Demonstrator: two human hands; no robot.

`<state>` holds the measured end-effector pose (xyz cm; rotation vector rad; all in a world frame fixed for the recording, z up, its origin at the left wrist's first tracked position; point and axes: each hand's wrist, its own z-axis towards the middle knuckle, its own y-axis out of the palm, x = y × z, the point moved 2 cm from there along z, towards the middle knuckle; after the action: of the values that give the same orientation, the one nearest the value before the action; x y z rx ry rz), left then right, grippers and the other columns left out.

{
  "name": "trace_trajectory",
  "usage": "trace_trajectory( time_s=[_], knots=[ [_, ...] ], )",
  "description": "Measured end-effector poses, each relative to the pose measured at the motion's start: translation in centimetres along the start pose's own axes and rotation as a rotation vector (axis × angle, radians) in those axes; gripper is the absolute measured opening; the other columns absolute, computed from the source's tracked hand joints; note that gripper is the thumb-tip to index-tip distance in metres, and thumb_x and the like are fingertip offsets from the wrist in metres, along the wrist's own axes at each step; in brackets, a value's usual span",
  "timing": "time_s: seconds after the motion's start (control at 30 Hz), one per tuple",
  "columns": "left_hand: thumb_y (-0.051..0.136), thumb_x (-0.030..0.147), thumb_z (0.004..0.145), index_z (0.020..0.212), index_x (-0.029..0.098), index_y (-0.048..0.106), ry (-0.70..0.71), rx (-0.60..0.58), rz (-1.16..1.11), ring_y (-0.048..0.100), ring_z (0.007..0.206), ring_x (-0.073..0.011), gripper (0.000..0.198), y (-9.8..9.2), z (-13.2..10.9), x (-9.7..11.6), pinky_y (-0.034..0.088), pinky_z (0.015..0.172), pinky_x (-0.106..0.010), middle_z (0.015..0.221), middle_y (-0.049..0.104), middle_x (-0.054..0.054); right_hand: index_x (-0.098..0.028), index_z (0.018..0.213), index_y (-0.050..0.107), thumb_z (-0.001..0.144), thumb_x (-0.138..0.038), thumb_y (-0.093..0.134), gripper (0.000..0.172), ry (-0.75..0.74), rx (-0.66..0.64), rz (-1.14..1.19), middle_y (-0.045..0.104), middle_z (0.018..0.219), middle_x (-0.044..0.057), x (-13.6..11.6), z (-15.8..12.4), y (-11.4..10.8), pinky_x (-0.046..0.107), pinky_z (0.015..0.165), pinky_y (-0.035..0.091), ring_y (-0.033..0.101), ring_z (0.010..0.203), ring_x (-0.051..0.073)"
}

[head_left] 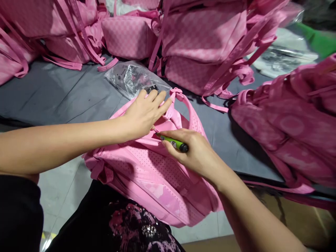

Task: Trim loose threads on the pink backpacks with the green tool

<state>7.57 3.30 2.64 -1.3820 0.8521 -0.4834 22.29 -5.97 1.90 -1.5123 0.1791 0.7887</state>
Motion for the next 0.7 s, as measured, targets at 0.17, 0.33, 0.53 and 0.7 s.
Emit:
trace_trajectory(
  time_s=[0.17, 0.33, 0.53, 0.7],
  knots=[
    [0.058, 0.034, 0.093, 0.158, 0.016, 0.021, 0.003, -0.047, -0.019, 0.038, 0.137, -0.0359, 0.077, 0.3, 1.0, -0.4, 0.035, 0.104, -0.045, 0.162, 0.025, -0.018, -0.013, 0.114, 0.072, 0.094, -0.018, 0.057, 0.025, -0.074, 0.078, -0.083, 0.076, 0.101, 0.011, 0.4, -0.3, 0.1, 0.042, 0.083, 0.056, 0.069, 0.089, 0.025],
    [0.057, 0.032, 0.090, 0.156, 0.014, 0.024, 0.040, -0.045, -0.040, 0.041, 0.133, -0.0351, 0.076, 0.7, 1.6, -1.0, 0.036, 0.105, -0.044, 0.160, 0.030, -0.017, -0.015, 0.114, 0.071, 0.095, -0.020, 0.057, 0.024, -0.072, 0.079, 0.026, 0.076, 0.104, 0.010, 1.0, 0.3, 0.5, 0.039, 0.086, 0.056, 0.069, 0.092, 0.023],
    [0.062, 0.033, 0.087, 0.157, 0.016, 0.024, 0.022, -0.054, -0.082, 0.040, 0.134, -0.0369, 0.082, 0.6, 1.5, -1.0, 0.034, 0.106, -0.045, 0.160, 0.030, -0.017, -0.018, 0.112, 0.073, 0.094, -0.022, 0.057, 0.024, -0.017, 0.046, -0.019, 0.076, 0.097, 0.008, 1.0, 1.0, 0.7, 0.039, 0.081, 0.056, 0.069, 0.086, 0.022],
    [0.062, 0.032, 0.086, 0.156, 0.019, 0.024, 0.007, -0.059, -0.120, 0.039, 0.135, -0.0380, 0.081, 0.9, 1.6, -1.0, 0.034, 0.106, -0.047, 0.161, 0.029, -0.015, -0.019, 0.114, 0.073, 0.094, -0.022, 0.056, 0.027, 0.010, 0.036, -0.003, 0.076, 0.100, 0.008, 1.1, 1.0, 0.6, 0.040, 0.080, 0.057, 0.069, 0.087, 0.023]
  ],
)
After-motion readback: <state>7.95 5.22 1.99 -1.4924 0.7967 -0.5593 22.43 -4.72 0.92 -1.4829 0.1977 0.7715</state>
